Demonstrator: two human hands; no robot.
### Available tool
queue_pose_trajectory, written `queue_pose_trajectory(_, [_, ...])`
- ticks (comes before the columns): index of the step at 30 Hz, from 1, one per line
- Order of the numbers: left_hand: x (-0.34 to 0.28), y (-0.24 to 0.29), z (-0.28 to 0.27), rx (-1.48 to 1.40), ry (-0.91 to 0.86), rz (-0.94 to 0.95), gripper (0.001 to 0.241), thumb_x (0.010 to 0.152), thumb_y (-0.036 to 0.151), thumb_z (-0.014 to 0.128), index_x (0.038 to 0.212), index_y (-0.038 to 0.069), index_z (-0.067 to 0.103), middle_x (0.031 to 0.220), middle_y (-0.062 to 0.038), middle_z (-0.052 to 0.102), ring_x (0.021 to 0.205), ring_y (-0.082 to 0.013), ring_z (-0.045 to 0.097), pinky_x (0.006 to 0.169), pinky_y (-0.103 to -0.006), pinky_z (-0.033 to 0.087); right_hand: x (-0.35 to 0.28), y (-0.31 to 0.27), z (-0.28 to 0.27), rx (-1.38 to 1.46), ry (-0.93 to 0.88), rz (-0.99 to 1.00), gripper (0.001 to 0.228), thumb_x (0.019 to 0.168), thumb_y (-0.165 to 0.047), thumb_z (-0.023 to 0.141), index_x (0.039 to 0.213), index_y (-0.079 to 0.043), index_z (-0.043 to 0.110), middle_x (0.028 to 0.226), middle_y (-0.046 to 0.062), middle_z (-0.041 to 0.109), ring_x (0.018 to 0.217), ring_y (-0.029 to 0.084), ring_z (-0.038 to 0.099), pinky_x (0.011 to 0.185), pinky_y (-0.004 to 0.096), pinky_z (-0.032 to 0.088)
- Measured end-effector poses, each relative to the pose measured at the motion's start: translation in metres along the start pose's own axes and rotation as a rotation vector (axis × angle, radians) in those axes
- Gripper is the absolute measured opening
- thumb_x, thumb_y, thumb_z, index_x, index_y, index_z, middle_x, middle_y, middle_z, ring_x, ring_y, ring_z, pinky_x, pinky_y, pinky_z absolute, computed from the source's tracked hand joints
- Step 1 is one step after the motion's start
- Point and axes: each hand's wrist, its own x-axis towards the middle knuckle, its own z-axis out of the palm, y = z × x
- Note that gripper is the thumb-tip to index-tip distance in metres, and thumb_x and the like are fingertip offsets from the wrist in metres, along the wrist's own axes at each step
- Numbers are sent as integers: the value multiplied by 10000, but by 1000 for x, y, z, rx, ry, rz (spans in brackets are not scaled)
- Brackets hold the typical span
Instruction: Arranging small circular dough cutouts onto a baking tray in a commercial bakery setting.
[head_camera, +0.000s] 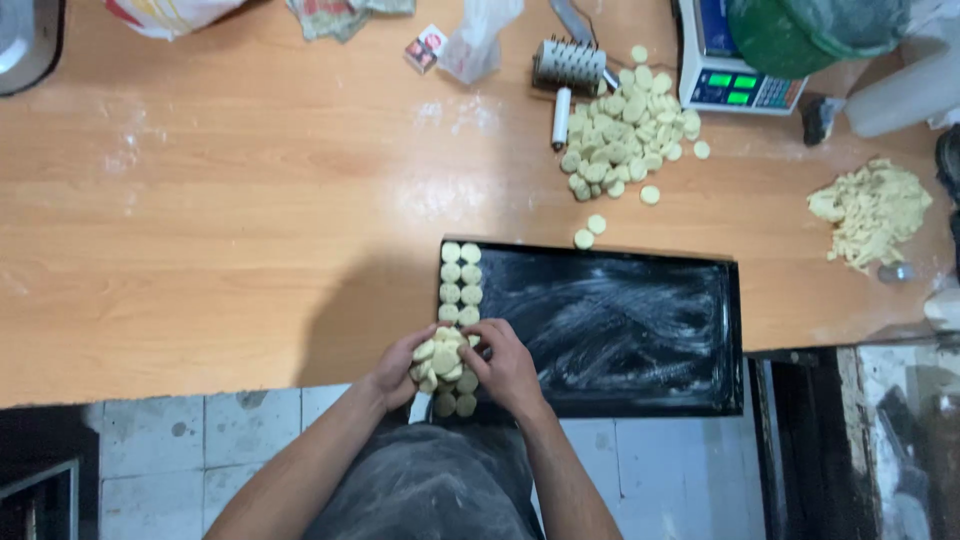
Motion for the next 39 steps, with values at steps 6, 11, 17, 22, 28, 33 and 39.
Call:
queue_pose_trajectory(6, [1,19,15,73,-45,4,430,1051,323,457,1379,69,571,1256,-121,702,1095,-211,719,935,-372,615,38,35,-2,263,-134,270,412,913,-300,704,1279,-115,660,1031,56,741,865,147,681,789,292,567])
queue_pose_trajectory(11, [29,10,-7,1,30,72,256,1075,258,542,1259,79,550,1174,-141,690,1058,-241,704,895,-392,619,63,64,-16,176,-264,194,317,911,-278,775,1095,-25,720,979,48,725,865,132,684,782,290,574])
queue_pose_trajectory(17, [40,36,19,-94,66,37,320,987,290,548,1248,107,579,1099,-182,708,1051,-328,726,845,-425,637,132,108,-12,379,95,449,352,945,-262,694,1197,-24,634,936,61,766,756,99,693,706,273,561])
queue_pose_trajectory(22, [45,39,19,-70,66,26,379,1018,314,553,1278,39,565,1143,-189,699,1058,-320,724,872,-438,634,144,93,-7,228,185,294,364,884,-184,776,1172,0,649,1043,88,688,754,131,704,711,288,587])
queue_pose_trajectory(28, [43,44,26,-36,8,-53,523,1025,352,496,1371,-37,548,1226,-181,701,1068,-285,724,883,-420,626,137,87,0,-6,240,148,442,787,-103,832,1184,-21,654,1089,105,629,783,196,670,716,327,587])
queue_pose_trajectory(33, [44,48,27,-6,-8,-44,529,1038,345,484,1407,-31,526,1260,-177,693,1102,-274,717,909,-402,616,141,91,3,25,285,108,312,846,-109,805,1138,-70,703,1117,96,643,830,187,688,727,313,595])
queue_pose_trajectory(39, [46,54,25,-105,-151,-143,572,1039,410,471,1379,-33,597,1155,-169,739,1002,-231,736,828,-385,624,129,49,-24,-194,237,5,358,817,-209,807,1138,-68,736,1136,134,642,921,274,669,747,374,559])
